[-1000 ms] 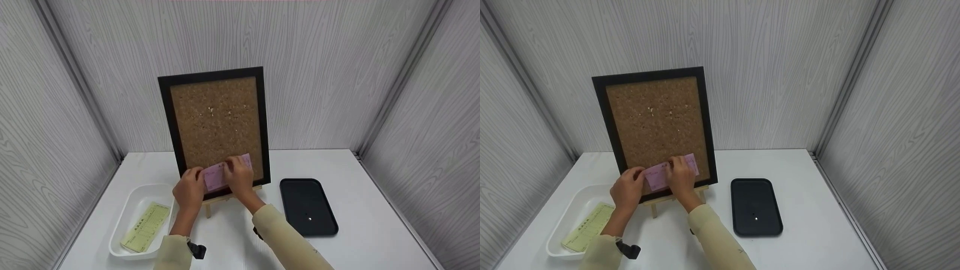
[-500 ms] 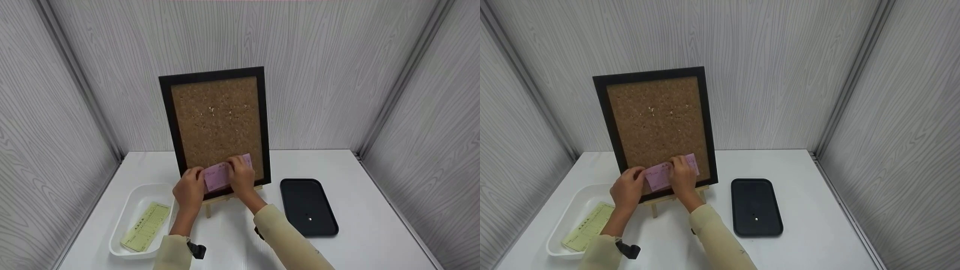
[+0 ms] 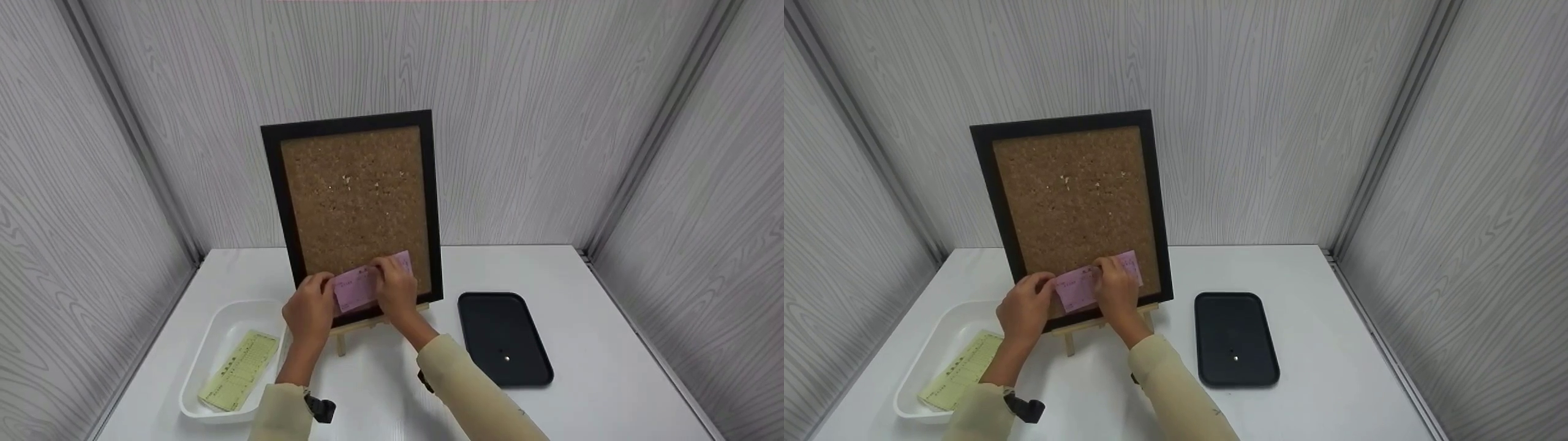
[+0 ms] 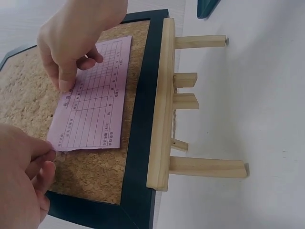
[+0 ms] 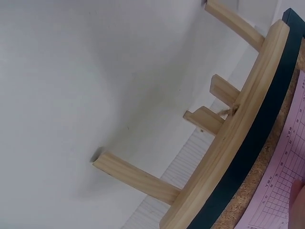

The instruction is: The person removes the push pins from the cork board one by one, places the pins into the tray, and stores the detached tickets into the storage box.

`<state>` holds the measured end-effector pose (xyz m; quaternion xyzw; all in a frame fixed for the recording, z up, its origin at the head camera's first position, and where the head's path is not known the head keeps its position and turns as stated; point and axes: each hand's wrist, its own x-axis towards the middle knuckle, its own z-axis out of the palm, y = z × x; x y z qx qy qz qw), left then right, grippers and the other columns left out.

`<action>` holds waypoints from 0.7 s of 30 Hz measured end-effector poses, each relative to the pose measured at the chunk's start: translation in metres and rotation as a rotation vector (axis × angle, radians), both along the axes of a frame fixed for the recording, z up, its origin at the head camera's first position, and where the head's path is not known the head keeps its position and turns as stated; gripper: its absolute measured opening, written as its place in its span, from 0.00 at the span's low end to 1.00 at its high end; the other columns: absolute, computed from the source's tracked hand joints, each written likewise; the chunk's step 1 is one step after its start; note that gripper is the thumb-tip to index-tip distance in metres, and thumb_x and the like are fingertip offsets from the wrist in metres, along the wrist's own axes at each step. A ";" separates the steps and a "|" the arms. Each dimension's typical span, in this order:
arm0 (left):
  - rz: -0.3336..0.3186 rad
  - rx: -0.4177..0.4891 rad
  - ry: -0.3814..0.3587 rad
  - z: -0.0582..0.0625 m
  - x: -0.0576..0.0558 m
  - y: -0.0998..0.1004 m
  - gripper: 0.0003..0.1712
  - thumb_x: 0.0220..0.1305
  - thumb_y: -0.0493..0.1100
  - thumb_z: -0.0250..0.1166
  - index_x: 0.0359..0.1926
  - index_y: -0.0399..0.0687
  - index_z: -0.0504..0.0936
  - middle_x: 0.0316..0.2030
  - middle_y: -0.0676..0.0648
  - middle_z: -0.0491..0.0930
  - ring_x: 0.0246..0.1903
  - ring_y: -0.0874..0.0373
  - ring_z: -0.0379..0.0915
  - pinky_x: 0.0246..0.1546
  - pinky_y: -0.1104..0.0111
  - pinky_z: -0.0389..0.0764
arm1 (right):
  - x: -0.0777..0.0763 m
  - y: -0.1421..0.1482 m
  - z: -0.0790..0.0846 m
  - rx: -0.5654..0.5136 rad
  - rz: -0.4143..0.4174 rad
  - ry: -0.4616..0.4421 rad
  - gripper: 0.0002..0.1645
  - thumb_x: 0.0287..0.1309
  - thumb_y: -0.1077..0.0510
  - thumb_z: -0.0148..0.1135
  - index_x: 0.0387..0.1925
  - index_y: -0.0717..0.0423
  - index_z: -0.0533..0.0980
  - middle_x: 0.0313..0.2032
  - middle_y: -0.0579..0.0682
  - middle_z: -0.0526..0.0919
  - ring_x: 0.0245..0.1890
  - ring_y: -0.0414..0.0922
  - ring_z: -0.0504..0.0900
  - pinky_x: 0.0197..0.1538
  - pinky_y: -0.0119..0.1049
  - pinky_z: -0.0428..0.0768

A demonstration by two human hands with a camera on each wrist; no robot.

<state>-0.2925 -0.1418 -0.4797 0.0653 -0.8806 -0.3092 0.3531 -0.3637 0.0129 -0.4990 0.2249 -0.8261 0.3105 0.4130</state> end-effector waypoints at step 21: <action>-0.014 -0.005 -0.031 0.010 0.010 -0.004 0.07 0.69 0.46 0.66 0.43 0.51 0.88 0.40 0.48 0.88 0.33 0.51 0.86 0.26 0.56 0.78 | 0.024 0.041 0.009 -0.442 0.439 -0.339 0.11 0.67 0.66 0.61 0.48 0.61 0.83 0.42 0.59 0.85 0.35 0.50 0.81 0.36 0.28 0.78</action>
